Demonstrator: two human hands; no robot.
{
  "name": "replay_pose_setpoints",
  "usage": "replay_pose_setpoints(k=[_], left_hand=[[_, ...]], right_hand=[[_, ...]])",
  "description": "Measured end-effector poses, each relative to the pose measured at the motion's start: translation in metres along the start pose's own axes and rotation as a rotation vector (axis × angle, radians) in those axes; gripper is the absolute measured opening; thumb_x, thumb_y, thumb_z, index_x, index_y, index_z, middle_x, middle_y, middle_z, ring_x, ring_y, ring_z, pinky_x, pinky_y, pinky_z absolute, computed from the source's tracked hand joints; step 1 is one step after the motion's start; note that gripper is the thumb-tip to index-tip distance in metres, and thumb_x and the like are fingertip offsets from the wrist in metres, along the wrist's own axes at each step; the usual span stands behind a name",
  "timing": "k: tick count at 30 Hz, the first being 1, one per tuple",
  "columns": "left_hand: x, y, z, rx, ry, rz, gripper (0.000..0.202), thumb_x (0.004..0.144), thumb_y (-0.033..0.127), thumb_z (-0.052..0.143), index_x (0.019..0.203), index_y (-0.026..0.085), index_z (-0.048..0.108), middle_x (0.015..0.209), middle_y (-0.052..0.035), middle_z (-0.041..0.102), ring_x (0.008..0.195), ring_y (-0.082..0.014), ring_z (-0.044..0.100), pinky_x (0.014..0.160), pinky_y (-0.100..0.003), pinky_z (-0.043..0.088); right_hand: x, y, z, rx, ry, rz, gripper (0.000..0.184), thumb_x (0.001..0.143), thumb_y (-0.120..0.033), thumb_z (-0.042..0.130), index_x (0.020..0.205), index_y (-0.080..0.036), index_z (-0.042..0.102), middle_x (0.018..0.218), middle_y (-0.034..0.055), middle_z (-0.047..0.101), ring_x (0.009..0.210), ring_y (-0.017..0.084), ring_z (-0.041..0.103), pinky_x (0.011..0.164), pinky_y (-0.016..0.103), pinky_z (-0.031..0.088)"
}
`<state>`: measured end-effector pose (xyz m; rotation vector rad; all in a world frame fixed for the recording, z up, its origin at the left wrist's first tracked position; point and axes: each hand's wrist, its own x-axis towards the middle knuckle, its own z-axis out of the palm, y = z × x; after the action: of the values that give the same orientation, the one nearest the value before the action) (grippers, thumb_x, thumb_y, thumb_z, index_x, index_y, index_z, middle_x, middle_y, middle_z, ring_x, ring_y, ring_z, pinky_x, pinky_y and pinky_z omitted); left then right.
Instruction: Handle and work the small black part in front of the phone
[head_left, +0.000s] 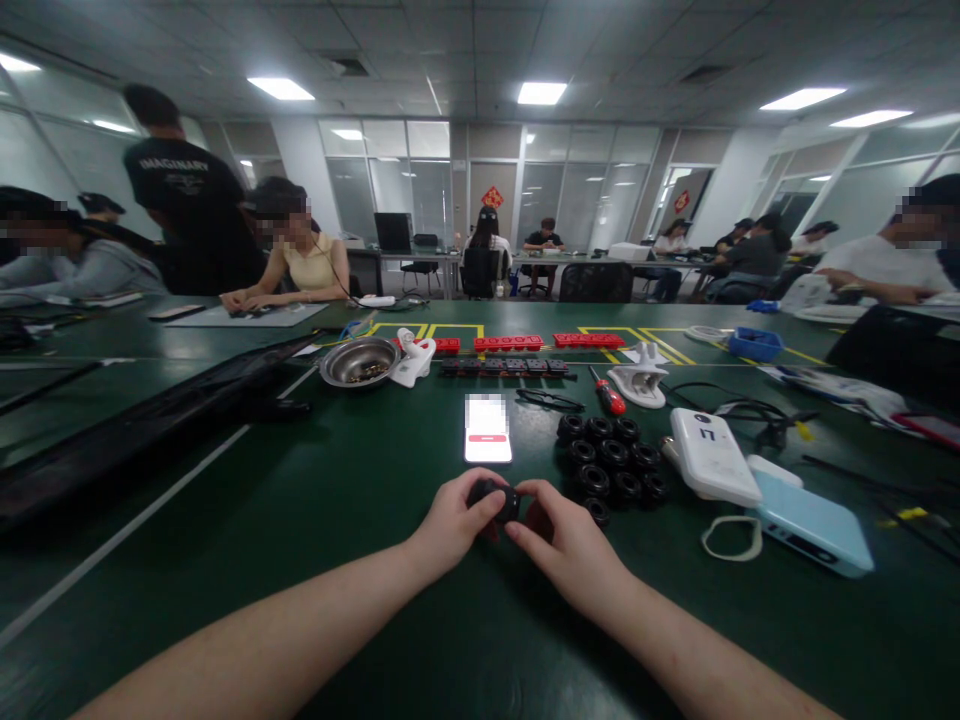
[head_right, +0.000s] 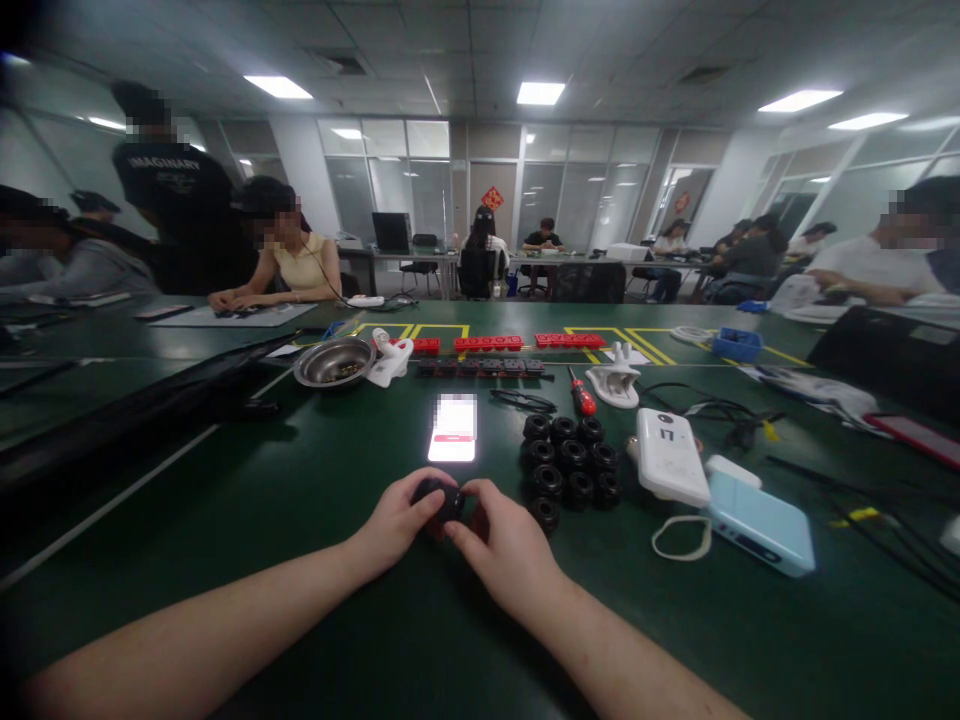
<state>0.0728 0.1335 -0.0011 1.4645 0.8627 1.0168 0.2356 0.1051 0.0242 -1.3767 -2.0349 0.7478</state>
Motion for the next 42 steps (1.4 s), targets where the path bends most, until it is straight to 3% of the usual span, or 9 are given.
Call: replay_pose_setpoints(k=[7,10,17,21,24,28,34,39,42], left_hand=[[-0.0040,0.0007,0.0019,0.069,-0.018,0.052,0.029,0.073,0.038,0.054,0.092,0.016,0.051,0.078,-0.0013,0.053,0.058,-0.0117,0.053,0.050,-0.023,0.044],[-0.0021,-0.0012,0.0018,0.036,-0.036,0.018,0.030,0.074,0.039,0.051,0.092,0.015,0.051,0.076,-0.0015,0.053,0.055,-0.0114,0.053,0.049,-0.023,0.044],[-0.0019,0.0071,0.0016,0.046,0.005,0.005,0.028,0.073,0.039,0.053,0.087,0.014,0.052,0.074,-0.0006,0.052,0.058,-0.0119,0.053,0.050,-0.023,0.045],[-0.0029,0.0074,0.0025,0.024,0.053,0.017,0.028,0.073,0.039,0.052,0.087,0.015,0.051,0.079,-0.0017,0.051,0.062,-0.0130,0.053,0.052,-0.024,0.046],[-0.0020,0.0034,0.0025,0.004,0.012,-0.002,0.029,0.073,0.038,0.053,0.090,0.015,0.051,0.078,-0.0015,0.052,0.061,-0.0126,0.053,0.052,-0.025,0.046],[-0.0001,-0.0004,0.0020,-0.062,-0.012,-0.060,0.032,0.073,0.042,0.051,0.091,0.015,0.049,0.072,-0.0001,0.053,0.052,-0.0110,0.053,0.048,-0.024,0.045],[-0.0012,0.0037,0.0021,-0.015,0.024,-0.011,0.028,0.074,0.038,0.052,0.088,0.015,0.050,0.073,0.0000,0.051,0.054,-0.0106,0.052,0.049,-0.023,0.044],[-0.0046,0.0048,0.0025,0.056,-0.009,0.027,0.028,0.073,0.037,0.054,0.091,0.016,0.051,0.079,-0.0013,0.052,0.063,-0.0126,0.054,0.053,-0.024,0.045],[-0.0033,0.0010,0.0023,0.026,-0.039,-0.013,0.031,0.074,0.040,0.052,0.092,0.016,0.050,0.078,-0.0009,0.052,0.058,-0.0115,0.054,0.051,-0.023,0.045]], right_hand=[[0.0003,0.0016,0.0004,0.031,-0.053,-0.028,0.027,0.085,-0.036,0.035,0.074,-0.018,0.052,0.066,0.0002,0.054,0.060,0.013,0.050,0.053,0.023,0.035],[0.0003,0.0017,0.0009,0.028,-0.042,-0.028,0.015,0.081,-0.031,0.045,0.084,-0.018,0.052,0.068,0.0000,0.055,0.061,0.014,0.050,0.054,0.023,0.036],[-0.0012,0.0013,0.0015,-0.003,0.001,0.022,0.028,0.076,-0.035,0.052,0.100,-0.021,0.046,0.069,-0.0014,0.054,0.061,0.014,0.051,0.054,0.024,0.036],[0.0012,0.0028,0.0006,0.018,-0.014,0.015,0.025,0.085,-0.038,0.036,0.081,-0.019,0.052,0.067,-0.0002,0.055,0.061,0.013,0.051,0.054,0.024,0.036],[0.0026,0.0040,0.0007,0.020,-0.035,-0.017,0.027,0.085,-0.035,0.036,0.071,-0.018,0.051,0.065,-0.0003,0.054,0.059,0.013,0.050,0.053,0.023,0.035],[0.0028,0.0047,0.0023,0.009,0.001,-0.014,0.013,0.078,-0.028,0.049,0.087,-0.018,0.051,0.068,-0.0005,0.055,0.060,0.013,0.050,0.054,0.023,0.036],[0.0002,0.0027,0.0019,0.011,-0.005,0.014,0.027,0.078,-0.033,0.050,0.101,-0.020,0.046,0.069,-0.0007,0.055,0.060,0.014,0.051,0.053,0.024,0.036],[0.0017,0.0039,0.0000,0.028,-0.025,-0.015,0.027,0.085,-0.037,0.036,0.076,-0.018,0.052,0.065,-0.0003,0.054,0.060,0.013,0.050,0.053,0.023,0.036],[0.0030,0.0041,0.0006,0.014,-0.017,-0.021,0.020,0.082,-0.034,0.043,0.075,-0.018,0.052,0.063,-0.0011,0.052,0.058,0.013,0.049,0.052,0.023,0.035]])
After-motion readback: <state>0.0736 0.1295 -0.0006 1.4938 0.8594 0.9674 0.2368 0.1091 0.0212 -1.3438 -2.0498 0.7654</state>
